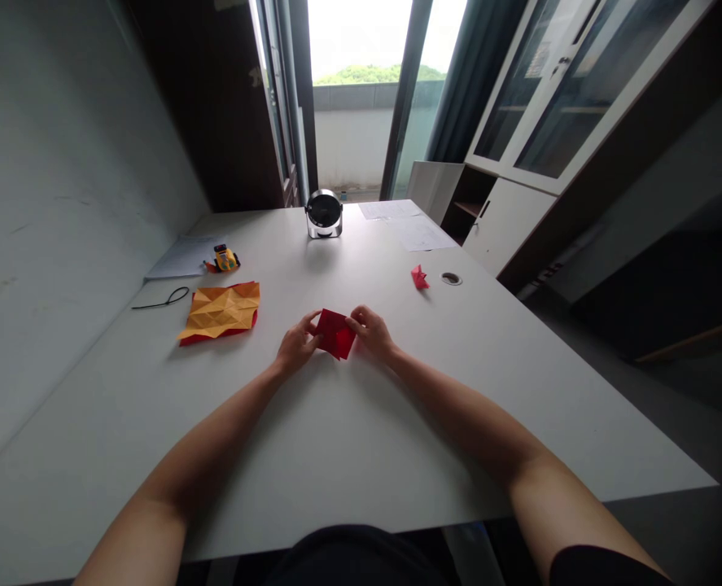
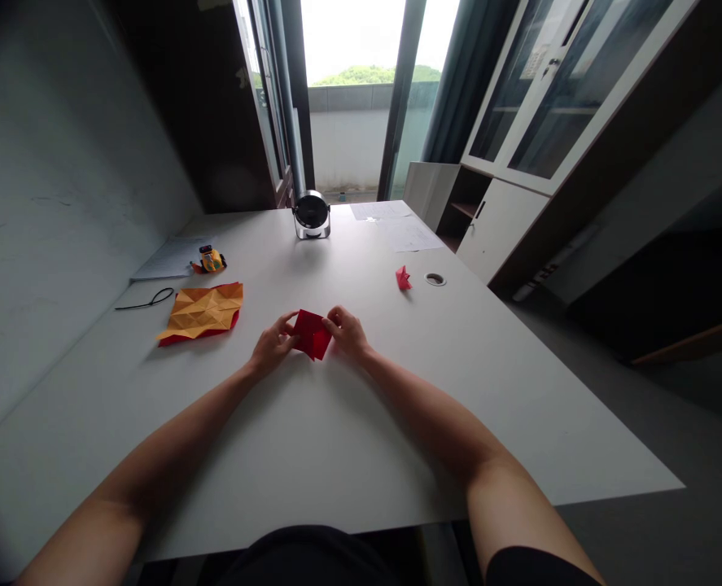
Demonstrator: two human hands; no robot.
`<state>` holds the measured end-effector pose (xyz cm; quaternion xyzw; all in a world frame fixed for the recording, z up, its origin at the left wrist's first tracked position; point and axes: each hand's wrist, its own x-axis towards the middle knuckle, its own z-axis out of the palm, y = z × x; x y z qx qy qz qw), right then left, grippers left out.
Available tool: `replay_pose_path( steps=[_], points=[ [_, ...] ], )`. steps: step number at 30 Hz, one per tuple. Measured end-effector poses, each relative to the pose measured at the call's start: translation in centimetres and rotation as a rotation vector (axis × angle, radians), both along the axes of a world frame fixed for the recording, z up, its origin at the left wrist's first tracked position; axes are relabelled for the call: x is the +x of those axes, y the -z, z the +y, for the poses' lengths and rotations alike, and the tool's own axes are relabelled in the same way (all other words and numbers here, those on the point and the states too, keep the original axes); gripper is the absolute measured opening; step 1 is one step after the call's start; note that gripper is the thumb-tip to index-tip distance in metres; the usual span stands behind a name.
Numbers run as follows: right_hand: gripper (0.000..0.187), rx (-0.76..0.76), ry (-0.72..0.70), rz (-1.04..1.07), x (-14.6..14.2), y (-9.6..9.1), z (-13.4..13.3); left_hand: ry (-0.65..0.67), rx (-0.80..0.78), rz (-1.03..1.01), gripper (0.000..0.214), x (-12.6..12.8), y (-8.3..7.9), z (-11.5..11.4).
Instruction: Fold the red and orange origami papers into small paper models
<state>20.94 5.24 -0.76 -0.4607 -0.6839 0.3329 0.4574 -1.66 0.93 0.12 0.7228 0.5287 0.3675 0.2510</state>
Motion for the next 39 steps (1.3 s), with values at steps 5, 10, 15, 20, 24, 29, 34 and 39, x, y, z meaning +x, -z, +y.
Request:
replay_pose_path(
  steps=[5,10,15,20,24,29,34,39],
  points=[
    [0.03,-0.052,-0.001,0.075,0.3,-0.2,0.1,0.1,-0.087,-0.099,0.074,-0.1,-0.2,0.0],
    [0.032,-0.073,-0.002,0.119,0.4,-0.3,0.1,0.134,-0.14,-0.122,0.078,-0.1,-0.3,0.0],
    [0.032,-0.07,0.022,0.131,0.5,-0.2,0.4,0.13,-0.158,-0.17,0.078,-0.1,-0.1,0.2],
    [0.035,-0.082,0.066,0.118,0.8,0.0,0.8,0.143,-0.134,-0.198,0.073,-0.1,0.1,0.1],
    [0.037,-0.098,0.061,0.129,0.9,0.1,0.9,0.13,-0.127,-0.226,0.071,-0.1,0.2,0.0],
    [0.034,-0.109,0.012,0.154,0.6,0.1,0.6,0.115,-0.132,-0.305,0.072,-0.1,0.1,0.2],
    [0.028,-0.069,-0.055,0.046,-0.2,-0.2,-0.4,0.138,-0.22,-0.391,0.069,0.1,-0.2,0.0],
    [0.023,-0.002,-0.126,-0.072,-0.8,-1.0,-1.3,0.1,-0.232,-0.376,0.049,0.6,-0.3,-0.3]
  ],
)
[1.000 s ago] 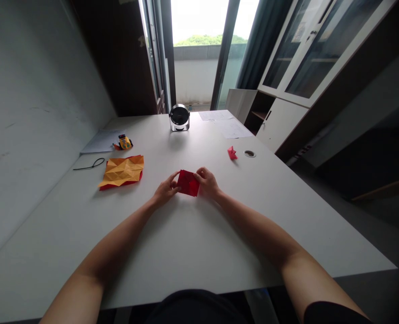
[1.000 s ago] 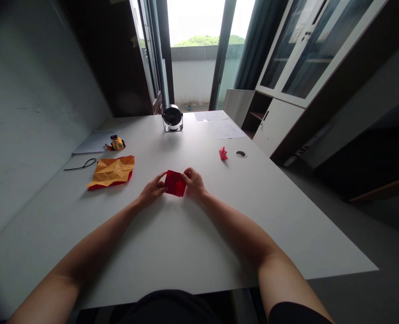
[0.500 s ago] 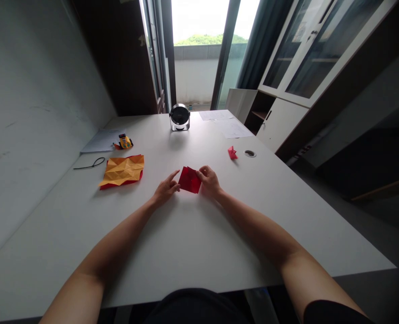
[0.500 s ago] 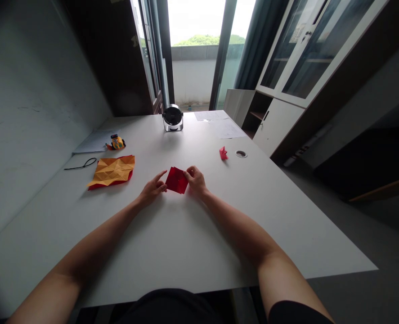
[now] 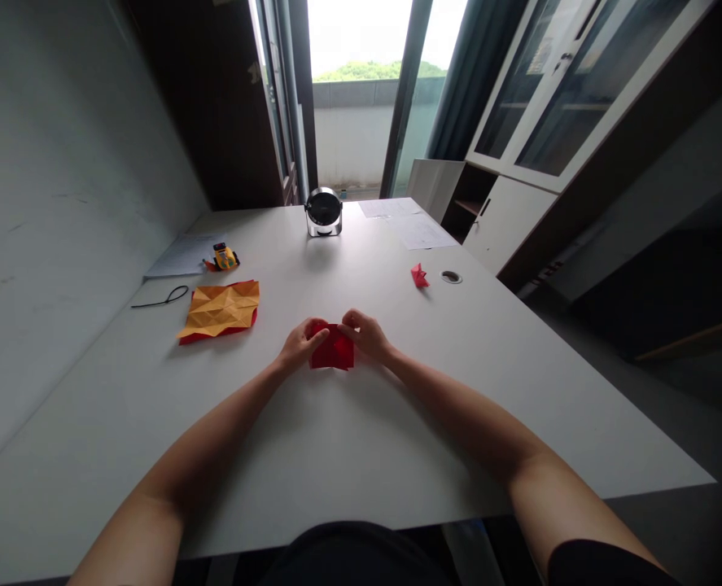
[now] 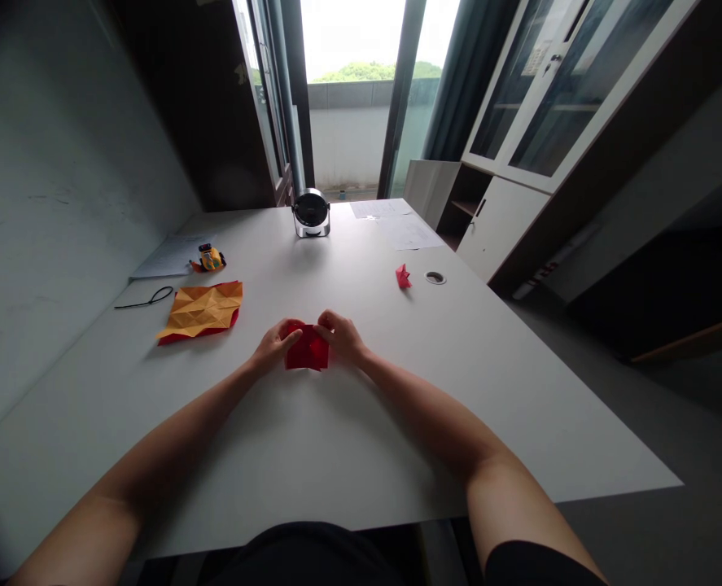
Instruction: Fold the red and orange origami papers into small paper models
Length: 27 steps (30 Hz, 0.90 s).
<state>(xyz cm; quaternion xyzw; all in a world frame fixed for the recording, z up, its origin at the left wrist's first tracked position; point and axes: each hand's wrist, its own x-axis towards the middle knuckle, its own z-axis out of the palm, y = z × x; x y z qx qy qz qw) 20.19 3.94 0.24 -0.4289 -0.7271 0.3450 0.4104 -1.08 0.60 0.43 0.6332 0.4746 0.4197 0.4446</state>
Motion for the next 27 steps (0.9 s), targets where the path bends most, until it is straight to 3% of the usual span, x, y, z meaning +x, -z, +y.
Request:
replay_pose_path(
  steps=[6,13,22,27],
  points=[
    [0.022,-0.007,-0.018,0.019,0.1,-0.2,0.0,0.052,-0.068,-0.12,0.037,-0.1,0.0,0.2],
    [0.031,-0.212,-0.062,0.255,0.3,0.1,0.5,0.13,-0.12,-0.164,0.036,-0.4,-0.4,0.1],
    [0.039,-0.428,-0.144,0.425,0.6,-1.0,0.1,0.083,-0.158,-0.222,0.037,-0.4,-0.4,0.2],
    [0.043,-0.512,-0.264,0.465,0.7,-1.2,-0.1,0.072,-0.145,-0.228,0.037,-0.5,-0.3,0.2]
  ],
)
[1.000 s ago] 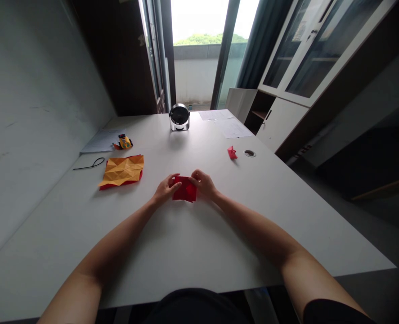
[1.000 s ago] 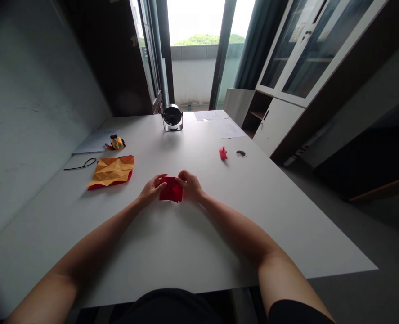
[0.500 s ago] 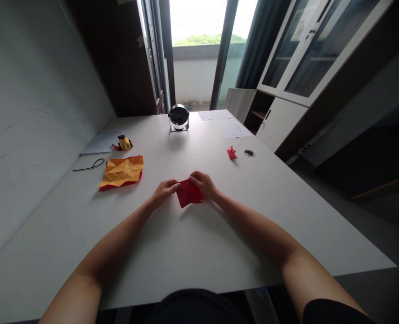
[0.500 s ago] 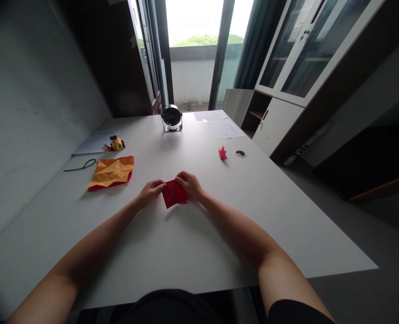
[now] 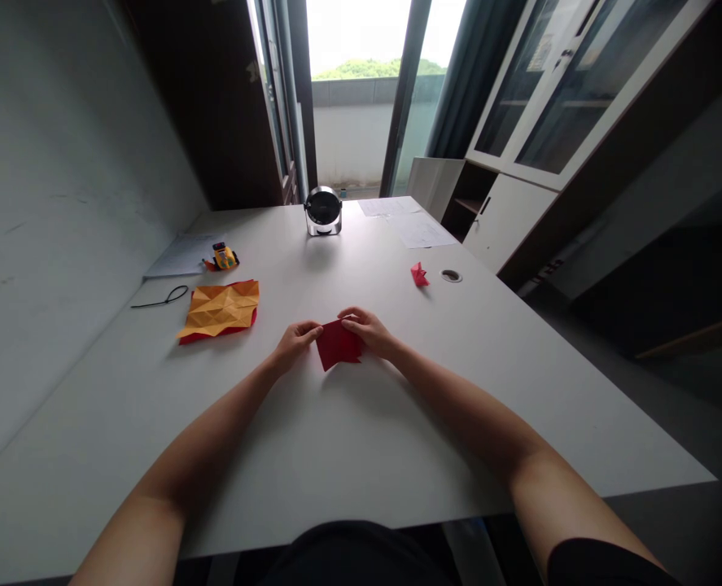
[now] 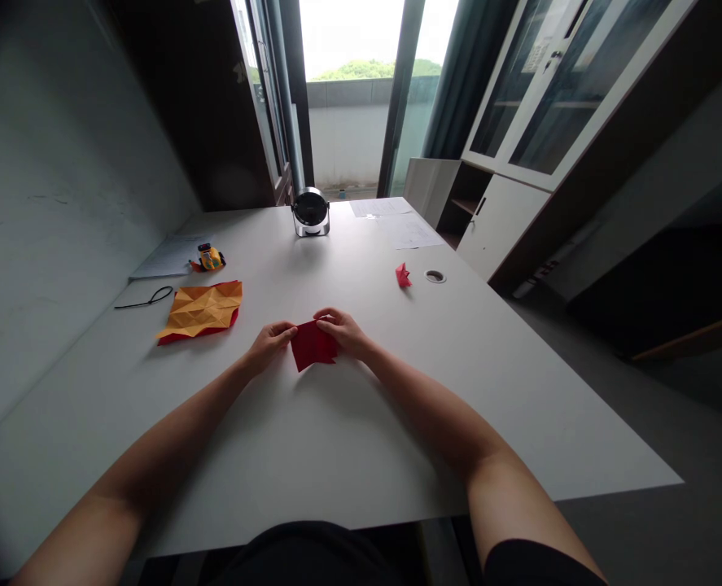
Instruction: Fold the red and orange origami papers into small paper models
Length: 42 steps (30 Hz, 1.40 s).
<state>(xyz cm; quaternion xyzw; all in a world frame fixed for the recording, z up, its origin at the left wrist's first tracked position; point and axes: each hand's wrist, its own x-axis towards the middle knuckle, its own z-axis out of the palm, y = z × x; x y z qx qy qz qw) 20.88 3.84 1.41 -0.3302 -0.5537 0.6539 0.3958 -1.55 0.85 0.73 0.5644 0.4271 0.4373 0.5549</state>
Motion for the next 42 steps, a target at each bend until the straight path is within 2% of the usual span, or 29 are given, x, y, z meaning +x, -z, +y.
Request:
replay_pose_path(
  steps=[3,9,19,31,42],
  points=[
    [0.043,0.004,-0.002,0.027,-0.1,0.1,-0.1,-0.003,0.008,0.007,0.036,0.0,0.1,0.0],
    [0.038,-0.015,0.113,0.037,0.0,0.2,0.2,0.015,0.025,0.018,0.037,0.2,0.1,0.1],
    [0.036,-0.081,0.078,0.11,0.2,0.5,0.6,-0.011,0.03,0.028,0.039,0.3,0.0,0.0],
    [0.03,-0.056,0.185,0.19,0.1,1.0,1.1,0.023,0.019,0.032,0.037,0.3,0.1,0.0],
    [0.028,-0.049,0.215,0.215,0.1,1.1,1.3,0.023,0.033,0.04,0.039,0.2,0.5,0.3]
  ],
)
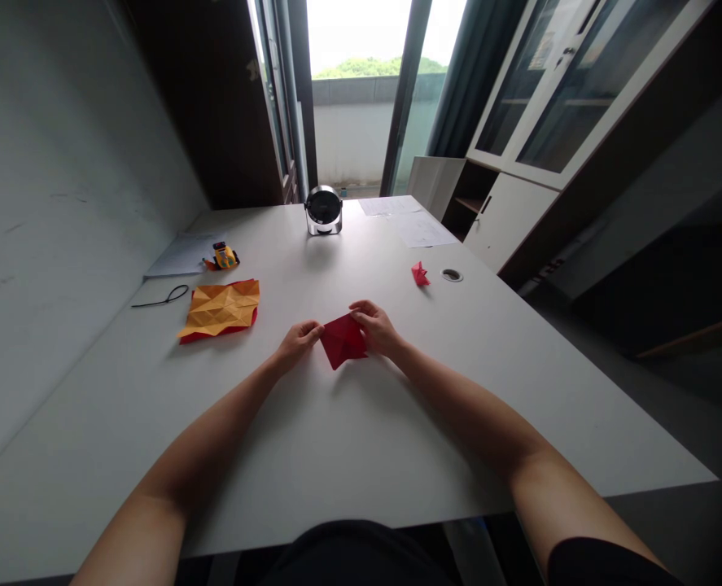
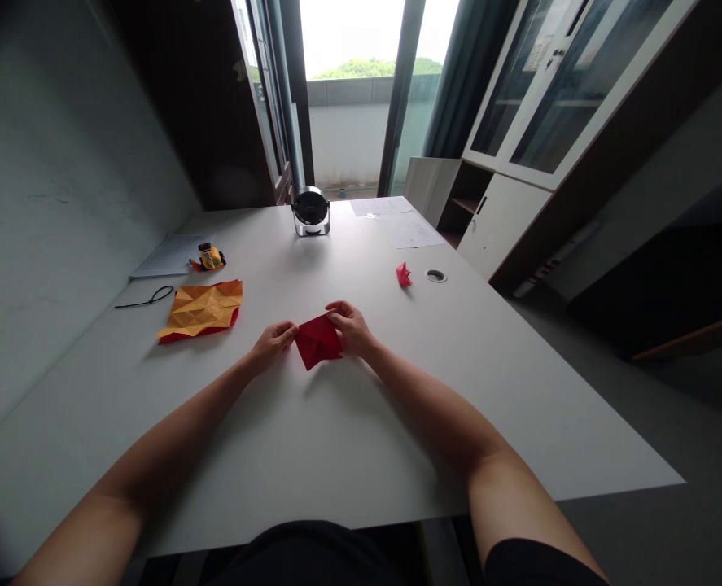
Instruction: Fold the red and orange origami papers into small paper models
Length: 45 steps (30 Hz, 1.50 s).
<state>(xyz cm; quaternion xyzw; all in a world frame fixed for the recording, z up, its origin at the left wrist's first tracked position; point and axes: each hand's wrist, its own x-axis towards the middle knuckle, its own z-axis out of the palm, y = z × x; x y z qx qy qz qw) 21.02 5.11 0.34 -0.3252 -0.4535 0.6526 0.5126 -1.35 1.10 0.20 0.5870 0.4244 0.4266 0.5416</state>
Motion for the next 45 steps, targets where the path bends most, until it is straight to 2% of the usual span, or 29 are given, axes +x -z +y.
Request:
replay_pose_path(
  steps=[10,20,27,32,38,45],
  points=[
    [0.027,0.006,0.016,-0.011,-0.2,-0.5,-0.2,0.0,0.006,0.031,0.038,-0.1,0.2,0.1],
    [0.027,-0.081,0.036,0.025,0.1,-0.2,0.2,-0.04,-0.025,-0.019,0.036,-0.2,-0.2,0.0],
    [0.046,-0.063,-0.071,0.081,0.2,-0.2,0.1,-0.146,-0.022,-0.183,0.035,-0.5,0.2,0.7],
    [0.061,-0.023,-0.165,0.047,0.1,-0.6,-0.3,-0.222,-0.036,-0.241,0.036,-0.5,0.4,0.9],
    [0.048,0.046,-0.24,0.028,-0.2,-0.7,-0.8,-0.294,-0.009,-0.255,0.034,-0.4,0.7,1.0],
    [0.042,0.059,-0.18,-0.002,-0.1,-0.1,-0.4,-0.27,-0.02,-0.246,0.031,-0.4,0.8,1.0]
  ],
)
